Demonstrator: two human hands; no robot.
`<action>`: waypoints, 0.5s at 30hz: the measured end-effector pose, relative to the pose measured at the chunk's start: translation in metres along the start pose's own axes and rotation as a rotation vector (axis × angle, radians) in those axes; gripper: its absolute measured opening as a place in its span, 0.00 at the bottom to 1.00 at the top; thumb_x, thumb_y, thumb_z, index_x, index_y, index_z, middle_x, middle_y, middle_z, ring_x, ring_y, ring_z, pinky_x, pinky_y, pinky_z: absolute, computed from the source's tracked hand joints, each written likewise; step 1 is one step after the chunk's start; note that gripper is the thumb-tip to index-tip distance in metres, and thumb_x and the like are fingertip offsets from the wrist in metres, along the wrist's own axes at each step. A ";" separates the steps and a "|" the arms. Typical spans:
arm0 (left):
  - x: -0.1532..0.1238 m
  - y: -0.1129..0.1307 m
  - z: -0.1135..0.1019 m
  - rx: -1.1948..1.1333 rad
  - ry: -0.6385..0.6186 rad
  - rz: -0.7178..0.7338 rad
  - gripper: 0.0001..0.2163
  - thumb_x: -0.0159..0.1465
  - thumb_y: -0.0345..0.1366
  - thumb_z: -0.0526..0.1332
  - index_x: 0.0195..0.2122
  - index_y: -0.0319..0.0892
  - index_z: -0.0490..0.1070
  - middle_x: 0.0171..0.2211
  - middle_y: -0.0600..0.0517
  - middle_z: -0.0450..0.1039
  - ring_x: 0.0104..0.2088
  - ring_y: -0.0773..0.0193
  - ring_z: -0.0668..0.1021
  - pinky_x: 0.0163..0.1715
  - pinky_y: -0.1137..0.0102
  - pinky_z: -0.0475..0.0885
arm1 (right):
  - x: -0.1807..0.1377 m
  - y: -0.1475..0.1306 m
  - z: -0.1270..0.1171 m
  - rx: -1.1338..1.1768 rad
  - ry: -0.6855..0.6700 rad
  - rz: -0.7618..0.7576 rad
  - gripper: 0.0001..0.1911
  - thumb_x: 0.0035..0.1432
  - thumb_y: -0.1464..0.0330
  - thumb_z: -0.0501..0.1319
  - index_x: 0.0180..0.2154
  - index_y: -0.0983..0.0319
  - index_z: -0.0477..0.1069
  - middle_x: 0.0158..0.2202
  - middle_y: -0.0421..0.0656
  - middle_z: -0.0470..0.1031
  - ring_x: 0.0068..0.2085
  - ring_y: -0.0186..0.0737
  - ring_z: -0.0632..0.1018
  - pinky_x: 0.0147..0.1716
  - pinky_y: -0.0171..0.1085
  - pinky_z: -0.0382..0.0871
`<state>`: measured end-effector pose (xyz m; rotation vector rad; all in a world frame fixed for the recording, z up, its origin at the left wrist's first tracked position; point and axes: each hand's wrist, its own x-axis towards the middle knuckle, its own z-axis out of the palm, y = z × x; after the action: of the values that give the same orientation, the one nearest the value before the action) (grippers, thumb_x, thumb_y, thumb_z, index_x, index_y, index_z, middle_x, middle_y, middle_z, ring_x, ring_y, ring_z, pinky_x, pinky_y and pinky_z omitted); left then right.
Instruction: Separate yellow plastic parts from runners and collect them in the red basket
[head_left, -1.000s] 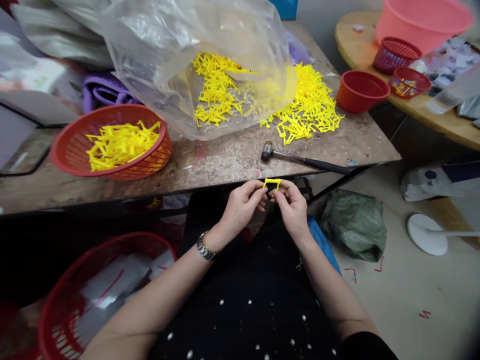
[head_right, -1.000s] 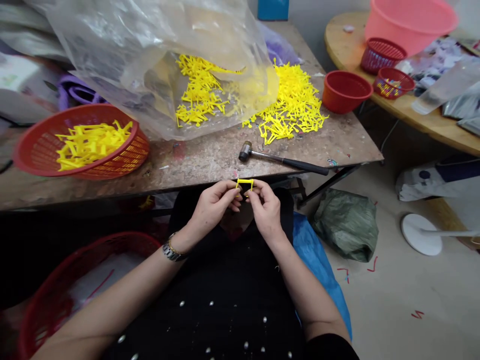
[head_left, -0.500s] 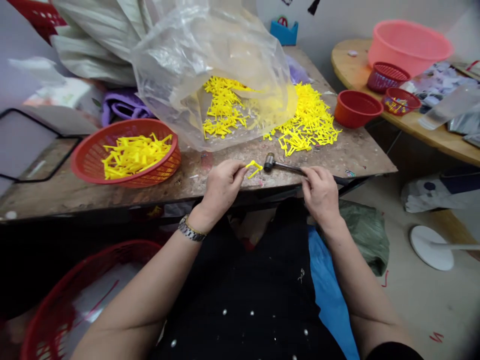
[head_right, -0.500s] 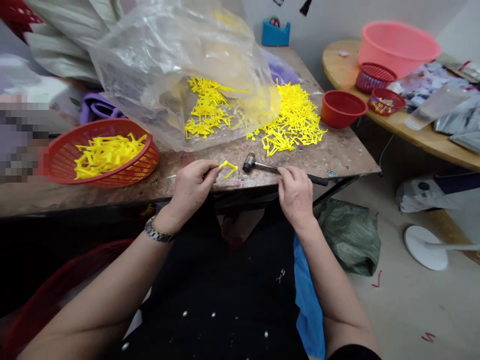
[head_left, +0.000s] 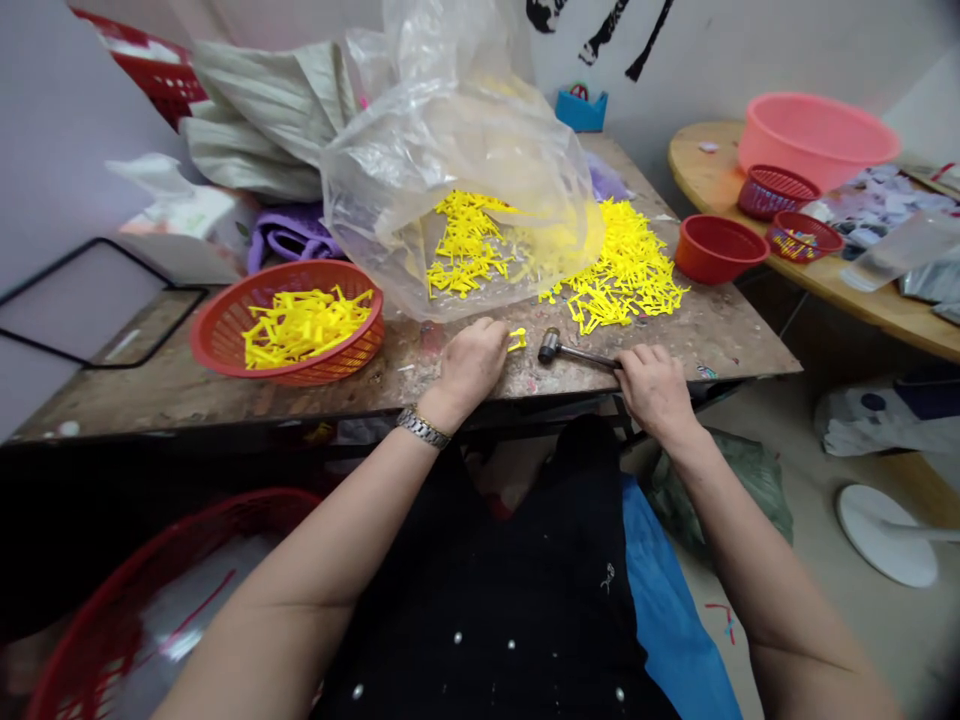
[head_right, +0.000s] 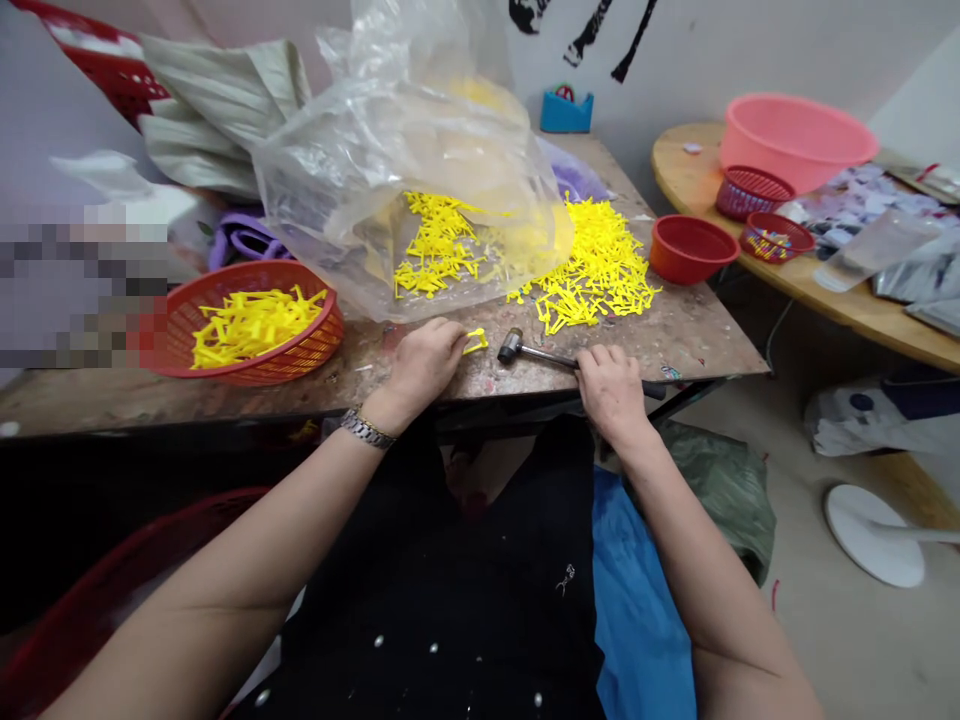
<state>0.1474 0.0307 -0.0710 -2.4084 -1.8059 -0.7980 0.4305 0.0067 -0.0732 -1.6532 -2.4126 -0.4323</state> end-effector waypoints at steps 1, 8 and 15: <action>0.000 -0.001 0.001 -0.008 0.000 -0.003 0.08 0.70 0.31 0.57 0.35 0.40 0.74 0.36 0.44 0.76 0.38 0.56 0.77 0.38 0.66 0.69 | -0.001 0.000 0.000 0.012 0.001 0.001 0.10 0.67 0.69 0.55 0.45 0.63 0.74 0.42 0.51 0.77 0.45 0.51 0.71 0.40 0.43 0.58; -0.002 -0.003 0.004 -0.003 -0.039 0.004 0.08 0.71 0.33 0.57 0.39 0.39 0.76 0.39 0.42 0.78 0.41 0.54 0.79 0.42 0.64 0.71 | -0.012 -0.012 -0.001 0.491 0.017 0.091 0.13 0.69 0.69 0.50 0.45 0.64 0.72 0.41 0.51 0.78 0.43 0.48 0.76 0.42 0.41 0.66; -0.004 -0.002 0.007 -0.033 -0.048 -0.018 0.09 0.72 0.34 0.56 0.42 0.39 0.76 0.42 0.42 0.80 0.44 0.54 0.79 0.45 0.63 0.72 | -0.010 -0.036 -0.013 0.841 0.043 0.137 0.14 0.67 0.66 0.54 0.49 0.62 0.72 0.44 0.49 0.79 0.46 0.47 0.79 0.46 0.43 0.70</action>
<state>0.1476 0.0298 -0.0792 -2.4560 -1.8481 -0.7845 0.4007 -0.0186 -0.0692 -1.3552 -1.9802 0.5036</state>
